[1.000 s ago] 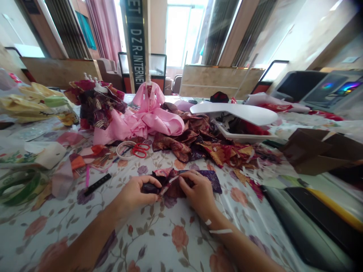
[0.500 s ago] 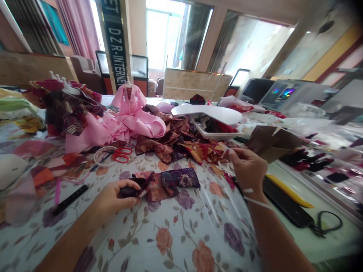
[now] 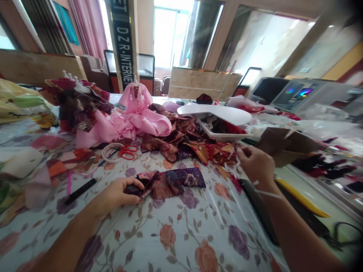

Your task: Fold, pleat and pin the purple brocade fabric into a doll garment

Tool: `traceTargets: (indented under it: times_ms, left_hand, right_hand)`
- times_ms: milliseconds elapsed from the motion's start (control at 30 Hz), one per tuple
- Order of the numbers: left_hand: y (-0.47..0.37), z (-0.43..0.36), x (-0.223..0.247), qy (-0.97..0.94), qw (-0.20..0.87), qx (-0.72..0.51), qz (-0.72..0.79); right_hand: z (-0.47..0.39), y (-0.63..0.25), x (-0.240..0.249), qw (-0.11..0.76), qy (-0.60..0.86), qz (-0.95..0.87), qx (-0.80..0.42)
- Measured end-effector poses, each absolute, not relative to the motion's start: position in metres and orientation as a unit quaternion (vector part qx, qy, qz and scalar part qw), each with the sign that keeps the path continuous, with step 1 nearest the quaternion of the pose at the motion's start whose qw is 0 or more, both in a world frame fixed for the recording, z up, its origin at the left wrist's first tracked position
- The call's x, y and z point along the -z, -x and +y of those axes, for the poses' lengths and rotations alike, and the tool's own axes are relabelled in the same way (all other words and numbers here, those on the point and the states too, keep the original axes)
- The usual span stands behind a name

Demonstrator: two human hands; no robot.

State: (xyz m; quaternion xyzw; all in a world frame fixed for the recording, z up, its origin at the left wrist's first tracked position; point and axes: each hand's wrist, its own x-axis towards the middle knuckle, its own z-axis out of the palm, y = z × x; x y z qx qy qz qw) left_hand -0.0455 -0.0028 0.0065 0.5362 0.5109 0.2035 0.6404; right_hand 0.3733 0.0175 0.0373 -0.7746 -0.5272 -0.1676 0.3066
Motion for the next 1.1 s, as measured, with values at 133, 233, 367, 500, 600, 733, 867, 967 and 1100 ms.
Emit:
traceTargets:
  times_ms: [133,233,367,500,600,733,867,967,1100]
  left_hand:
    - [0.054,0.002,-0.004,-0.524,0.662,-0.184,0.503]
    - [0.059,0.005,-0.002,-0.536,0.651,-0.199,0.5]
    - [0.062,0.008,0.001,-0.555,0.629,-0.199,0.506]
    - [0.061,0.009,0.002,-0.557,0.629,-0.198,0.505]
    - [0.061,0.009,0.003,-0.557,0.632,-0.196,0.503]
    - [0.062,0.009,0.004,-0.558,0.63,-0.202,0.501]
    - [0.062,0.009,0.003,-0.549,0.637,-0.208,0.5]
    - [0.061,0.009,0.003,-0.545,0.639,-0.21,0.5]
    - [0.06,0.008,0.002,-0.538,0.642,-0.213,0.503]
  right_hand:
    - [-0.006,-0.268,-0.036,0.338,0.579,-0.741,-0.043]
    - [-0.016,-0.201,-0.035,0.302,0.401,-0.854,-0.137]
    - [-0.004,-0.16,-0.021,0.284,0.322,-0.882,-0.196]
    - [0.011,-0.155,-0.001,0.288,0.305,-0.877,-0.236]
    - [0.01,-0.157,0.008,0.292,0.324,-0.865,-0.248]
    - [0.006,-0.158,0.012,0.287,0.334,-0.86,-0.257]
    - [0.006,-0.158,0.013,0.288,0.332,-0.857,-0.27]
    - [0.007,-0.157,0.013,0.289,0.337,-0.855,-0.27]
    - [0.007,-0.156,0.014,0.293,0.344,-0.849,-0.273]
